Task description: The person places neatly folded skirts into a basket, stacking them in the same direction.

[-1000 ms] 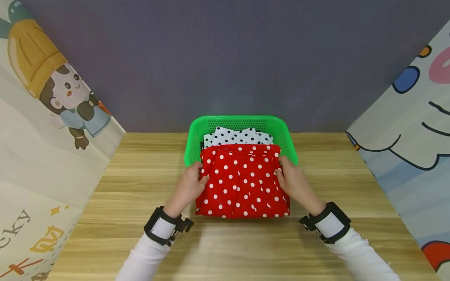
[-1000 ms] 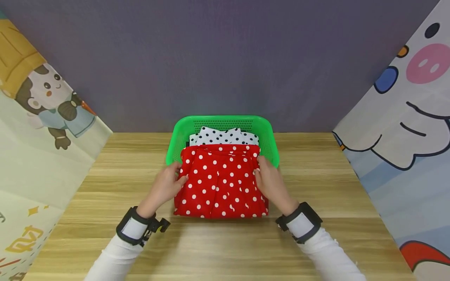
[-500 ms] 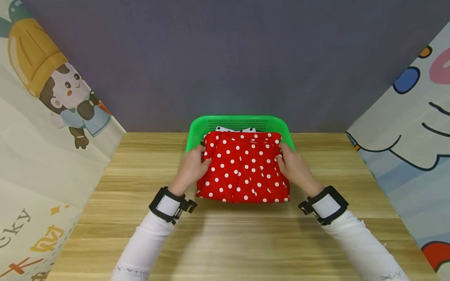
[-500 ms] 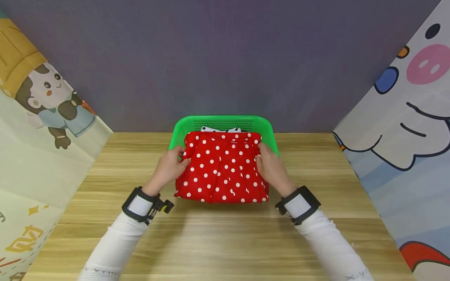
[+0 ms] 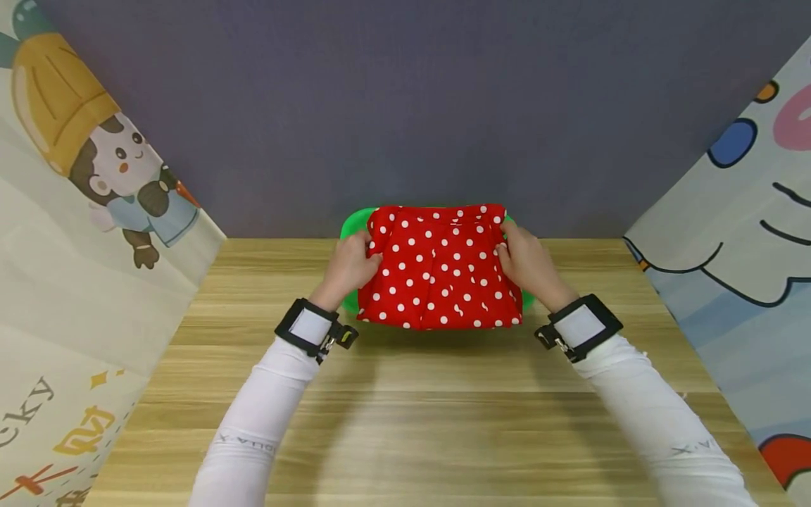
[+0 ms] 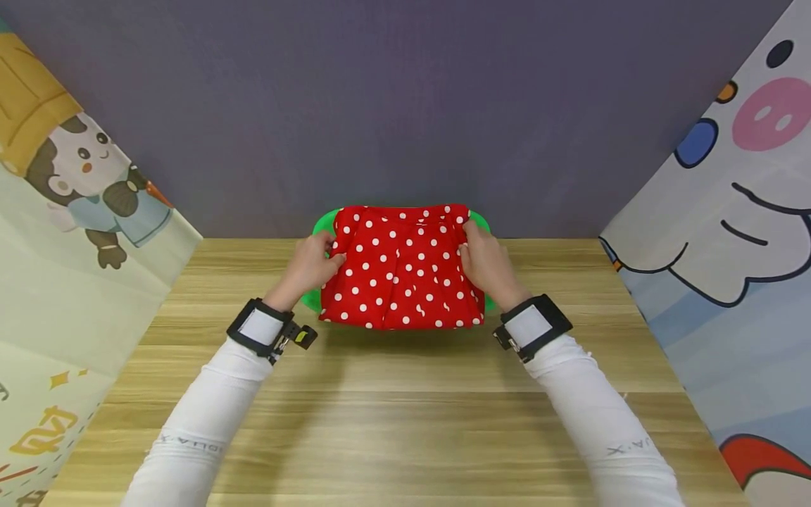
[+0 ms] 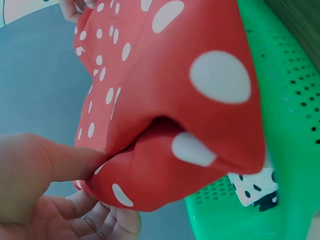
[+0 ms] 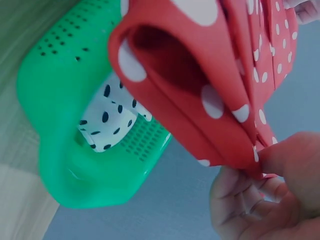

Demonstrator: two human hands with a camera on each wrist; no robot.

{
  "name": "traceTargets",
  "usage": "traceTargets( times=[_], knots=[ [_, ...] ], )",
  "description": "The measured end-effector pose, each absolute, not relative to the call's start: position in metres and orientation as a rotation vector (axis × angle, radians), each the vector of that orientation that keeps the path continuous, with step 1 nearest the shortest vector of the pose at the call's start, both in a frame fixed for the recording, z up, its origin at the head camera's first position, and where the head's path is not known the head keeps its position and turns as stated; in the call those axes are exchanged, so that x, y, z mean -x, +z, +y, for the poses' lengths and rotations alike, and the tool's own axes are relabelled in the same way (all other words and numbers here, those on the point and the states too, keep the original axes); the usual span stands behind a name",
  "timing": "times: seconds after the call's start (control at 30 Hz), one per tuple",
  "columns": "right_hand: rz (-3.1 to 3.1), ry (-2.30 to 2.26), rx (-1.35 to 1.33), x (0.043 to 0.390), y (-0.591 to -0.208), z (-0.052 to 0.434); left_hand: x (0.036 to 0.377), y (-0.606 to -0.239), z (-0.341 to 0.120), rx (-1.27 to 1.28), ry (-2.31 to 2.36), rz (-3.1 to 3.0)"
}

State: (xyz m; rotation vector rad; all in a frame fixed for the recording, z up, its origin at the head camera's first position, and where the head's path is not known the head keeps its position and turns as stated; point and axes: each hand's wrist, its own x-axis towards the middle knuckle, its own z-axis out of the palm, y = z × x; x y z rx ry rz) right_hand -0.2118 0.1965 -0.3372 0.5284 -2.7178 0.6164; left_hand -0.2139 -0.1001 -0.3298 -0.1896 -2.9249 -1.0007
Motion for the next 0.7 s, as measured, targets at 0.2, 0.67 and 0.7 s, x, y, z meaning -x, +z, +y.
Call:
traceTargets(
  times=[0.2,0.67,0.7],
  knots=[
    [-2.758,0.584,-0.493,0.228,-0.33,0.195,0.228,-0.323,-0.1,0.201,-1.012,-2.918],
    [-2.869,0.583,-0.383,0.253,-0.323,0.189,0.253,-0.32,-0.097,0.129,-0.886,-2.954],
    [-2.879,0.59,-0.372,0.254,-0.323,0.187,0.255,-0.32,-0.096,0.121,-0.876,-2.96]
  ],
)
